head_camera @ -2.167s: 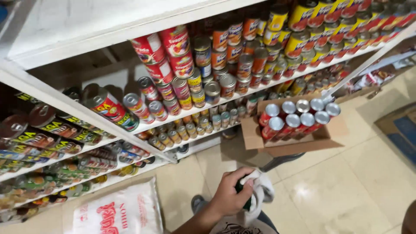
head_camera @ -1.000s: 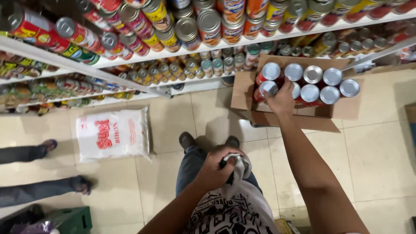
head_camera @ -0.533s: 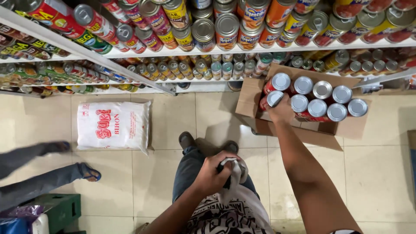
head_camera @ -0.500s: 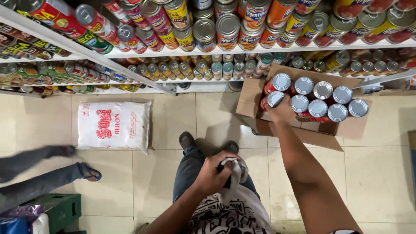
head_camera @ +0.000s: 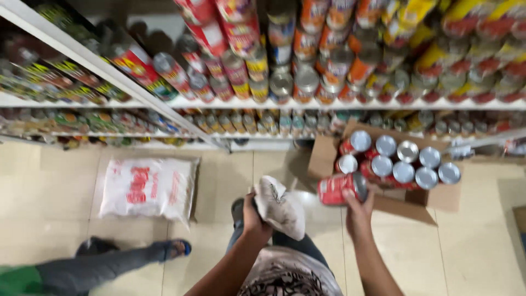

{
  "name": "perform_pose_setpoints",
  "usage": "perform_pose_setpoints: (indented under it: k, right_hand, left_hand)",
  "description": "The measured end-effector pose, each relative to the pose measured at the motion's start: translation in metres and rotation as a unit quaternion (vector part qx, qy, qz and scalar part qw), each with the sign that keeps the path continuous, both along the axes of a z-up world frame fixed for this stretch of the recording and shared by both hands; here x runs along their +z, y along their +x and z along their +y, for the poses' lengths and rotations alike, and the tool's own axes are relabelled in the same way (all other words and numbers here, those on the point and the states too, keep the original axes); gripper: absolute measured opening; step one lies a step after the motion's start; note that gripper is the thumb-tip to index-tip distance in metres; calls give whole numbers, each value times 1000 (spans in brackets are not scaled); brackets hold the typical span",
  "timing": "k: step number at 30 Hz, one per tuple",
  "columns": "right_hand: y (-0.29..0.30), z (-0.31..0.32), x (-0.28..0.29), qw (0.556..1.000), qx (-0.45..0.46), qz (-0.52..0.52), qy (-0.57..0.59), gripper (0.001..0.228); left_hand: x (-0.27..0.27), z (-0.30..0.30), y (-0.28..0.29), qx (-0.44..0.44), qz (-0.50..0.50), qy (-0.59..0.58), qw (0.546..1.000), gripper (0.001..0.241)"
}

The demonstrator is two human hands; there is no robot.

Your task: Wiping dust off canned goods and arranging them on grocery store shelves.

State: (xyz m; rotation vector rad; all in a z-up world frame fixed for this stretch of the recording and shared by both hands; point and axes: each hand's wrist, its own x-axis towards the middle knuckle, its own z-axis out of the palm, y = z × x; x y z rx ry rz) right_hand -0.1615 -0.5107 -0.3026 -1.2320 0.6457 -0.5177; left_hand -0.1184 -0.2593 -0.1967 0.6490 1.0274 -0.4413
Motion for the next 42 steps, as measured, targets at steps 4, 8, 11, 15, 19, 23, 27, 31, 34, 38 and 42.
perform_pose_setpoints:
  k: [4, 8, 11, 15, 19, 23, 27, 31, 34, 38, 42]
  right_hand:
    - [7, 36, 12, 966, 113, 19, 231, 53]
    - [29, 111, 50, 919, 178, -29, 350, 54]
    - [61, 167, 75, 919, 183, -20, 349, 42]
    - [95, 204, 124, 930, 209, 5, 303, 38]
    - [124, 235, 154, 943, 212, 30, 254, 47]
    - [145, 258, 134, 935, 212, 52, 281, 55]
    - [156, 284, 154, 934, 205, 33, 290, 56]
    - [167, 310, 186, 930, 191, -3, 313, 58]
    - [169, 327, 201, 927, 180, -24, 329, 60]
    - [183, 332, 188, 931, 215, -85, 281, 64]
    - [192, 354, 220, 964, 158, -50, 206, 48]
  left_hand:
    - [24, 25, 28, -3, -54, -116, 992, 68]
    - [2, 35, 53, -47, -175, -122, 976, 63]
    - [49, 46, 70, -83, -245, 16, 966, 70]
    - [65, 83, 89, -204, -450, 168, 853, 58]
    - [99, 116, 94, -278, -553, 421, 663, 53]
    - [147, 146, 90, -220, -672, 499, 501, 49]
    - [161, 177, 99, -253, -707, 522, 405, 40]
    - [162, 203, 119, -266, -729, 491, 395, 40]
    - [162, 219, 129, -282, -706, 434, 483, 46]
    - [160, 232, 138, -321, -591, 353, 650, 68]
    - [160, 234, 134, -344, -547, 448, 618, 63]
